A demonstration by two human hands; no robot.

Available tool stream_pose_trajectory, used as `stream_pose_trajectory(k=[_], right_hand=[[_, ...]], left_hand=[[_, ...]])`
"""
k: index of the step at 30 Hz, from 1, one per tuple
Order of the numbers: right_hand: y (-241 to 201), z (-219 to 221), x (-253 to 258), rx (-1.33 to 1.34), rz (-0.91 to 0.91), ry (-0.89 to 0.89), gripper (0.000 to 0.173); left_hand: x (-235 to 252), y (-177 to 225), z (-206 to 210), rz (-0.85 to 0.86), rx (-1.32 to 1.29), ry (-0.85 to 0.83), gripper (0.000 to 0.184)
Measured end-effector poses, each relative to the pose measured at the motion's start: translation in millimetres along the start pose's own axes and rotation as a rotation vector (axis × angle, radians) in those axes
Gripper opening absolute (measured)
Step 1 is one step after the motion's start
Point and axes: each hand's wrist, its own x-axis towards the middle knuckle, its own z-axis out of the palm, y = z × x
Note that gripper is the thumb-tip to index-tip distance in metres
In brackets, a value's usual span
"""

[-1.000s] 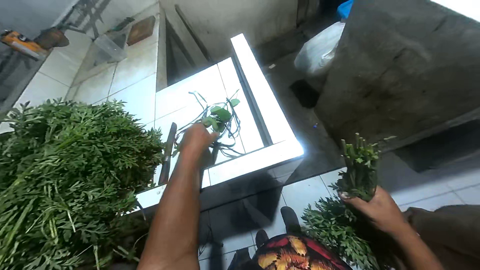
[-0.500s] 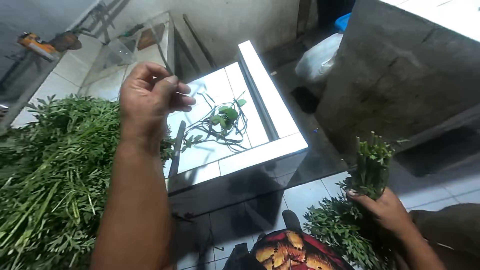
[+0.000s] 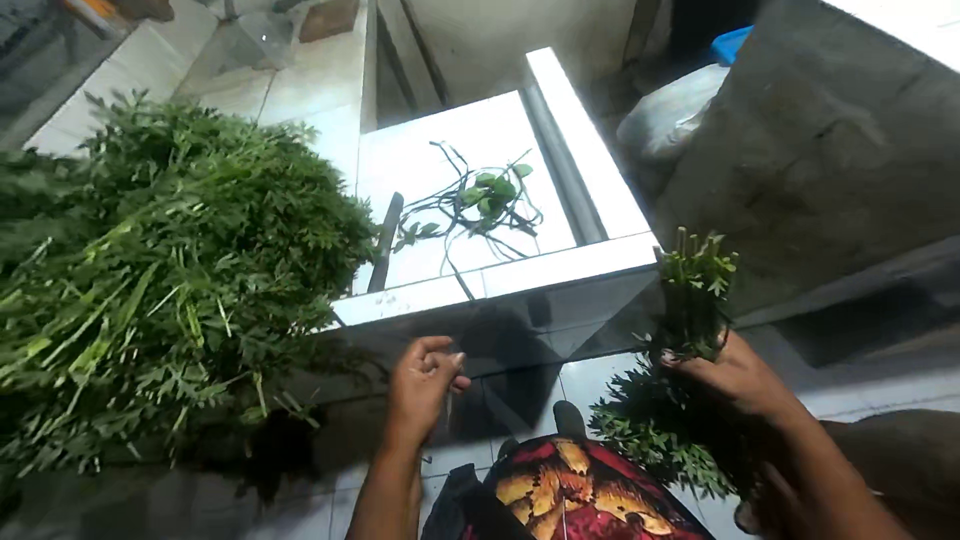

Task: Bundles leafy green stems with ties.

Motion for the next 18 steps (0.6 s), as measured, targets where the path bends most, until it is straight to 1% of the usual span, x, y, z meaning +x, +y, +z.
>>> stream_pose_trajectory(k=[3,6,8,11,13,16,18], right_hand=[[-15,29,15,0.000,-0.077,-0.185,0.038],[-29,64,30,0.016,-0.067,-0.396,0.033],[-29,88,43,0.026,-0.054,-0.533,0.026],[-27,122,60,0.009,-0.010,-0.700,0.021],[-25,141,70,0.018,0.041,-0.809,0.025],[-20,166,79,0.089,0.142,-0.994,0.033],[-17,185,78,0.146,0.197,-1.048,0.029]], left_hand=[[-13,-19,-5,-0.068,0.042,0.049,0.017],[-26,-26,-10,-0.056,0.123,0.073,0.014],[-34,-31,-14,0.015,0.211,0.085,0.017],[-45,-40,-24,0.193,0.417,0.124,0.023],[-54,-41,-32,0.292,0.520,0.146,0.023],[-69,-40,-45,0.359,0.605,0.113,0.023],[-79,-41,-55,0.385,0.636,0.089,0.024]])
